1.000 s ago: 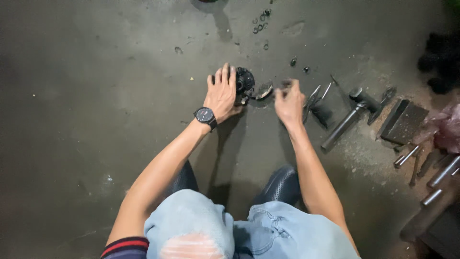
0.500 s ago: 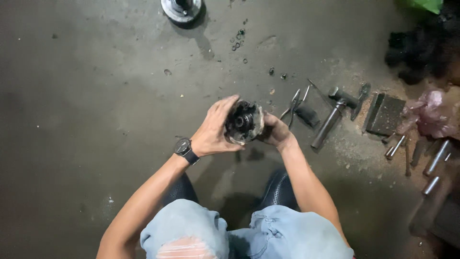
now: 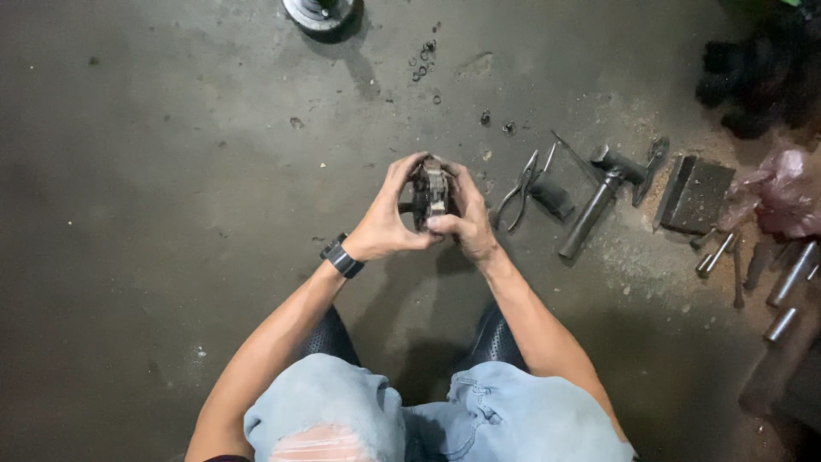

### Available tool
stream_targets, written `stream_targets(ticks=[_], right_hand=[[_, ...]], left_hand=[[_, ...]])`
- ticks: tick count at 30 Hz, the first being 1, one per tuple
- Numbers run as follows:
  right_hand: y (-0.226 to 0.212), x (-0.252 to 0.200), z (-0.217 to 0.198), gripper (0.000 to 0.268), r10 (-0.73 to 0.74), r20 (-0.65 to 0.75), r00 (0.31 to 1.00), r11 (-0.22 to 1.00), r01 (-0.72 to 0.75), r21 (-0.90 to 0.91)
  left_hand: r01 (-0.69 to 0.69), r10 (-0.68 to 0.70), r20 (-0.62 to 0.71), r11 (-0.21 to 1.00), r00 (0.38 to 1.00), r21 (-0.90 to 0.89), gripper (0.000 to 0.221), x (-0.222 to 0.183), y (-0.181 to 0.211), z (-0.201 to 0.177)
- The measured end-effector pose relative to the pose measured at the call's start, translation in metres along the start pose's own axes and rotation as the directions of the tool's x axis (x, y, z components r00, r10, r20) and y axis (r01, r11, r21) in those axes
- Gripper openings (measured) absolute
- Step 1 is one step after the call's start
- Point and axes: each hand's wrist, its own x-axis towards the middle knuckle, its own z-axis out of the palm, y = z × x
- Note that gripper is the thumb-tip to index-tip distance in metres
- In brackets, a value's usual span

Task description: The person sits on the workshop floor disassembling a motorcycle clutch hub assembly. They carry the part across the shop, set it on the floor, remove small components by hand, and use pliers and a wrench to extract parts from the hub.

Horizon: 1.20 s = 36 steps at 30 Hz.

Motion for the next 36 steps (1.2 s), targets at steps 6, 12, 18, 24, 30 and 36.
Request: stream_targets(ticks=[6, 12, 18, 24, 30, 36], right_hand=[[0.049, 0.018, -0.020, 0.085, 0.055, 0.063, 0.997, 0.995, -0.049, -0.086], [0.050, 0.091, -0.079, 0.032, -0.276, -0.100, 0.956, 0.474, 0.045, -0.879], [0.018, 0.148, -0.074, 0.018, -0.390, 0.031, 0.920, 0.312, 0.163, -0.936], [0.034, 0.165, -0.067, 0.018, -0.323, 0.025, 0.946, 0.235, 0.106, -0.966], [0.015, 0.159, -0.059, 0.011, -0.028, -0.090, 0.996, 0.602, -0.055, -0.796], [0.012, 0.146, -0.034, 0.019, -0.149, 0.168, 0.974, 0.569, 0.224, -0.791]], left_hand=[[0.044, -0.040, -0.063, 0.996, 0.997, 0.071, 0.116, 0.001, -0.072, -0.007], [0.097, -0.092, -0.047, 0.676, 0.995, 0.731, 0.111, 0.044, -0.001, -0.023], [-0.017, -0.088, 0.040, 0.252, 0.995, 0.968, 0.091, 0.070, -0.059, -0.011], [-0.031, -0.106, 0.062, 0.269, 0.992, 0.963, 0.099, 0.068, -0.047, -0.024], [0.225, -0.069, -0.219, 0.486, 0.973, 0.845, 0.124, 0.038, -0.054, -0.040], [0.185, -0.024, -0.201, 0.515, 0.979, 0.837, 0.115, 0.037, -0.065, -0.041]])
